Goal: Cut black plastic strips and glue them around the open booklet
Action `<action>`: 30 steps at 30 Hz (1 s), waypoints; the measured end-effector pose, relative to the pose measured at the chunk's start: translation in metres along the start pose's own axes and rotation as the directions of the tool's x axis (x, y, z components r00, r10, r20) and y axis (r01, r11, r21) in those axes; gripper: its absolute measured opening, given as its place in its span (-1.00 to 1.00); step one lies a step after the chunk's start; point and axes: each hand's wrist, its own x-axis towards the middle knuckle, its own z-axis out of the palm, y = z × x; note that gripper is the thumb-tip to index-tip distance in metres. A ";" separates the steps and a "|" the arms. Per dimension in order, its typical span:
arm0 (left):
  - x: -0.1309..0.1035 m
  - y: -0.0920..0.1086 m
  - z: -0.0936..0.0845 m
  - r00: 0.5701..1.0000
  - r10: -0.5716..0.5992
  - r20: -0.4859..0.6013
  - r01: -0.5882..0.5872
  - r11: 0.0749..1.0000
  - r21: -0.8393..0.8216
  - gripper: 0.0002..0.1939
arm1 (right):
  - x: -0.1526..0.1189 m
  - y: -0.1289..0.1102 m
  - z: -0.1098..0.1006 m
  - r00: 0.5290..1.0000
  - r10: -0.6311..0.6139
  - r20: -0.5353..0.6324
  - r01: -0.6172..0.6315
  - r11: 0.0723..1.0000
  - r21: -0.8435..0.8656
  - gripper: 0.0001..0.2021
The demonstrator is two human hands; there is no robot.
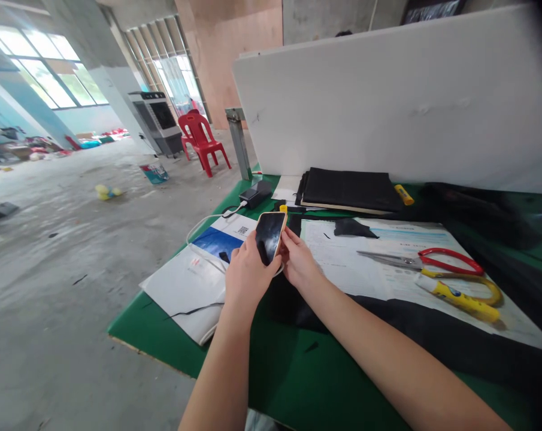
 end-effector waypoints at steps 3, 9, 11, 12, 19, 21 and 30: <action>0.001 -0.003 0.001 1.000 0.000 -0.012 0.000 1.000 0.023 -0.33 | -0.003 -0.003 0.003 1.000 0.003 -0.018 -0.003 1.000 0.001 -0.77; 0.004 -0.012 0.006 1.000 0.012 -0.015 -0.010 0.995 0.102 -0.41 | -0.009 -0.003 0.005 0.980 -0.098 -0.175 0.093 0.995 -0.032 -0.87; 0.004 -0.011 0.008 0.998 0.044 -0.035 -0.040 0.992 0.119 -0.48 | -0.011 -0.008 0.007 0.966 -0.133 -0.223 0.125 0.991 -0.049 -0.83; 0.004 -0.009 0.008 0.996 0.070 -0.056 -0.063 0.990 0.124 -0.51 | -0.012 -0.013 0.009 0.960 -0.150 -0.237 0.142 0.989 -0.052 -0.82; -0.016 0.040 0.009 0.865 0.499 -0.057 -0.493 0.865 0.094 -0.84 | -0.041 -0.090 0.038 0.944 -0.247 -0.217 0.254 0.967 0.004 -0.81; -0.026 0.054 0.013 0.807 0.591 -0.023 -0.586 0.804 0.096 -0.86 | -0.056 -0.116 0.043 0.930 -0.319 -0.183 0.328 0.944 0.020 -0.84; -0.043 0.069 0.033 0.661 0.744 0.091 -0.750 0.656 0.087 -0.80 | -0.104 -0.158 0.000 0.919 -0.385 -0.078 0.363 0.908 -0.210 -0.84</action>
